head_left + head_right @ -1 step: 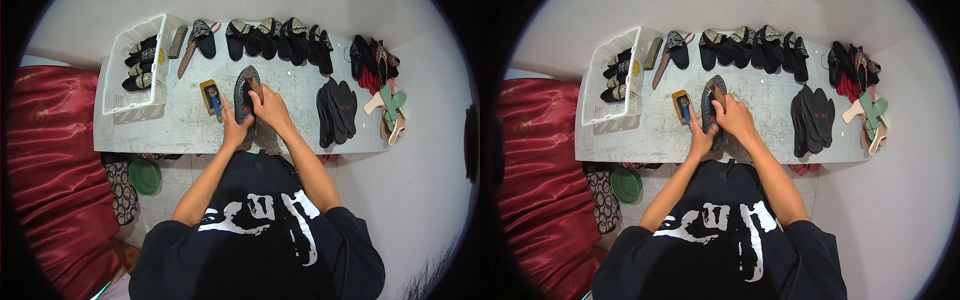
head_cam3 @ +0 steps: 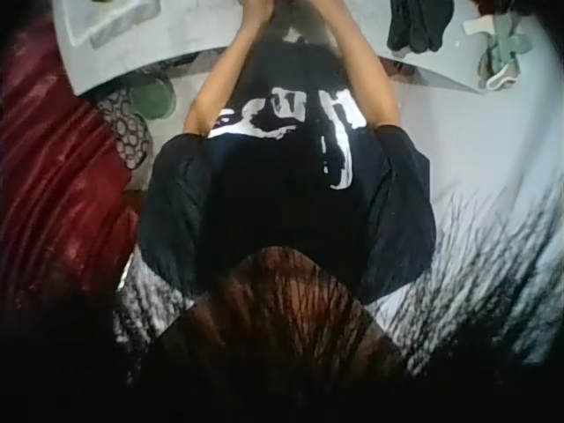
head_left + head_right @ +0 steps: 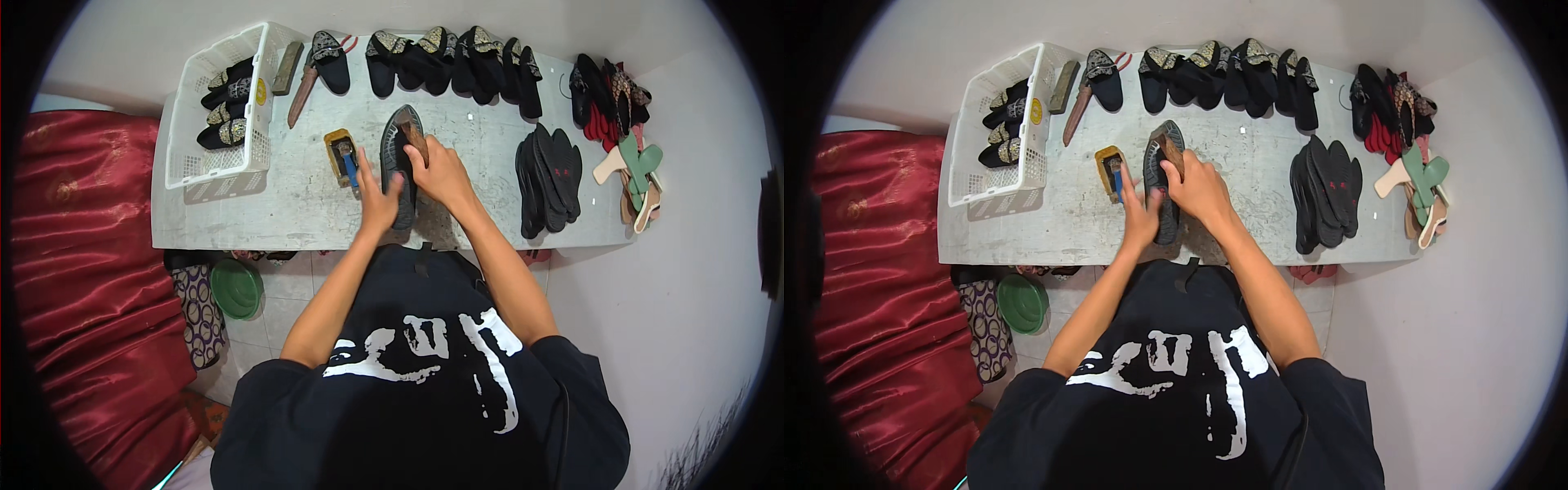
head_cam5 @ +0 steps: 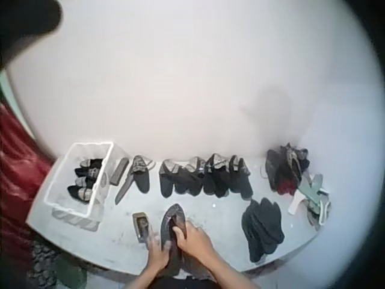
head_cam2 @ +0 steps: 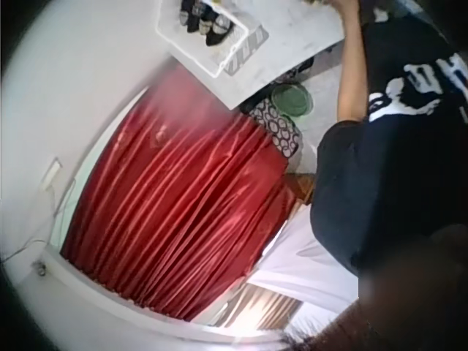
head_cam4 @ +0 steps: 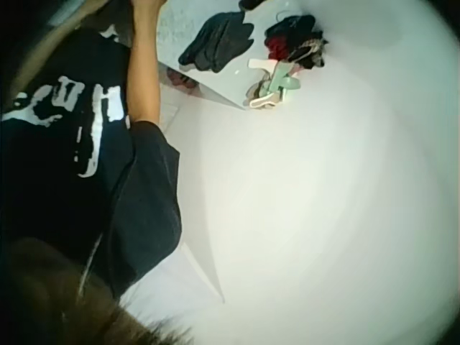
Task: The recorder is attaching soles to shoe uppers using a hammer and marking shoe components with a pen.
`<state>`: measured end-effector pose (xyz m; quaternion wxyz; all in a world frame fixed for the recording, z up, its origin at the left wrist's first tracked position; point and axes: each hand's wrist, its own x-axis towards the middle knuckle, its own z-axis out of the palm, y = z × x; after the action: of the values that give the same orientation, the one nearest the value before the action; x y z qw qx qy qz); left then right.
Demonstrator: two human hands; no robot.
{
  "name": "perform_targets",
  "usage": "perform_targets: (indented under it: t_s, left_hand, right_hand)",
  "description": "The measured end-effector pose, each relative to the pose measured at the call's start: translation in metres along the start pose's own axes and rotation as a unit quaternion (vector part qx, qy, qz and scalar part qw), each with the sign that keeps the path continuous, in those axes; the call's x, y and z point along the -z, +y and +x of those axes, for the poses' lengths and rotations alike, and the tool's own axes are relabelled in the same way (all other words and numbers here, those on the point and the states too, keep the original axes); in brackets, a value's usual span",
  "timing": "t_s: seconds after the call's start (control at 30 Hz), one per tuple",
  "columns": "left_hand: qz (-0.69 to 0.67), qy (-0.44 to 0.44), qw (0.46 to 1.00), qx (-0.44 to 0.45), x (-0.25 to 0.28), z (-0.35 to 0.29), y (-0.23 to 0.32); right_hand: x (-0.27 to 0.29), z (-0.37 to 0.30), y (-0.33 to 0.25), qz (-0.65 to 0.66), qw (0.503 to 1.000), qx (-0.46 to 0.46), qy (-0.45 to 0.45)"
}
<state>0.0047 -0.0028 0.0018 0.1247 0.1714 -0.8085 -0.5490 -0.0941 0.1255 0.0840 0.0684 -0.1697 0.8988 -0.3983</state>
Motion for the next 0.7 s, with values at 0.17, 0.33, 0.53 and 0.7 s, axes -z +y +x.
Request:
perform_targets:
  t_s: [0.17, 0.33, 0.53, 0.7]
  left_hand:
    - [0.071, 0.034, 0.986, -0.149, 0.001, 0.068, 0.009]
    - [0.030, 0.000, 0.995, -0.097, -0.012, 0.070, 0.025]
    - [0.021, 0.021, 0.994, -0.107, -0.013, 0.070, 0.022]
    - [0.006, 0.024, 0.994, -0.107, -0.014, 0.071, 0.018]
  right_hand:
    - [0.009, 0.001, -0.002, 0.017, 1.000, 0.024, -0.006]
    - [0.017, 0.013, -0.004, 0.047, 0.998, -0.031, -0.002]
    - [0.012, 0.016, 0.000, 0.051, 0.998, -0.035, 0.027]
    - [0.021, 0.012, -0.018, 0.033, 0.997, -0.067, 0.000]
